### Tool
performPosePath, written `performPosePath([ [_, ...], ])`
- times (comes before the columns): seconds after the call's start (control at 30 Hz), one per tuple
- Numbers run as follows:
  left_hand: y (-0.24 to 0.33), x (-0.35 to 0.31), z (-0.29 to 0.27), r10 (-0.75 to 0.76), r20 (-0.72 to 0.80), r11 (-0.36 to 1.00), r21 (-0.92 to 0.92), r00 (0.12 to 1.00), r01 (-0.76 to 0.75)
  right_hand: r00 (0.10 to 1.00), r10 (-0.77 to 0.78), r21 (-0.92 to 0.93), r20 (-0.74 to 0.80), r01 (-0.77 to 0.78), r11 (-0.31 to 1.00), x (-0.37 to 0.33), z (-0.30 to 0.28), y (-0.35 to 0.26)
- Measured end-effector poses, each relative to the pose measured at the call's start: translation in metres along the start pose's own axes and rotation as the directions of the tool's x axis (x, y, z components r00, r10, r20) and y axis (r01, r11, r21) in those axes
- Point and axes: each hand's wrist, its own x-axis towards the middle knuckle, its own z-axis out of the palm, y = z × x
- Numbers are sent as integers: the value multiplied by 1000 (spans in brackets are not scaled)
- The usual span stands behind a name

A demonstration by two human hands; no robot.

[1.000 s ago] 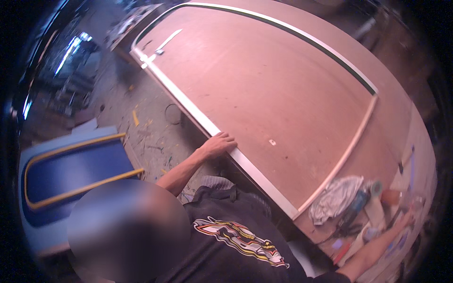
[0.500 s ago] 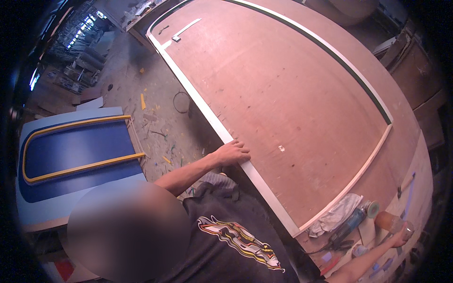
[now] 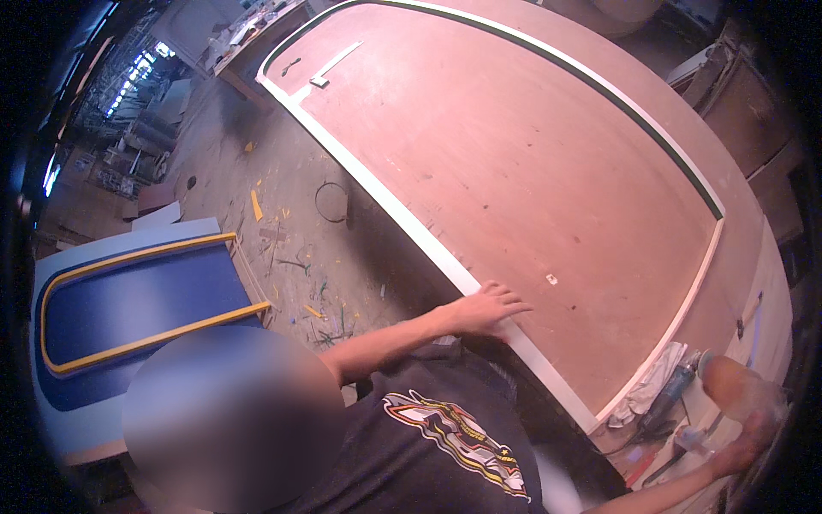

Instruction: The person aligns a green sheet onto a curved board and presses it into place. They then handle a long gray board with a white strip, positioning it on the workbench. Finally, they wipe the surface of the curved board with a cloth and apply a paste-like substance from a small container onto the board's edge.

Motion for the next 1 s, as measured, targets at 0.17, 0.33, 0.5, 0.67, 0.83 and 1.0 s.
performPosePath([
  [0.17,47,-3,-87,113,-87,796,-588,990,-143,991,13,444,136,-72,893,-118,71,-119],
  [0.33,54,-38,-145,79,-222,696,-685,972,-213,886,232,648,403,-454,612,-241,187,-284],
  [0.5,-17,-104,-163,-3,-33,630,-776,999,-23,356,201,209,912,-829,519,-287,227,-413],
  [0.67,-60,-159,-154,-305,-30,693,-692,952,200,332,225,48,916,-648,760,-278,234,-446],
  [0.83,-48,-168,-142,-474,-119,707,-642,872,297,555,235,180,798,-592,785,-261,224,-441],
  [1.0,-16,-146,-133,-448,-68,750,-572,892,332,700,-96,340,708,-218,915,-239,221,-411],
])
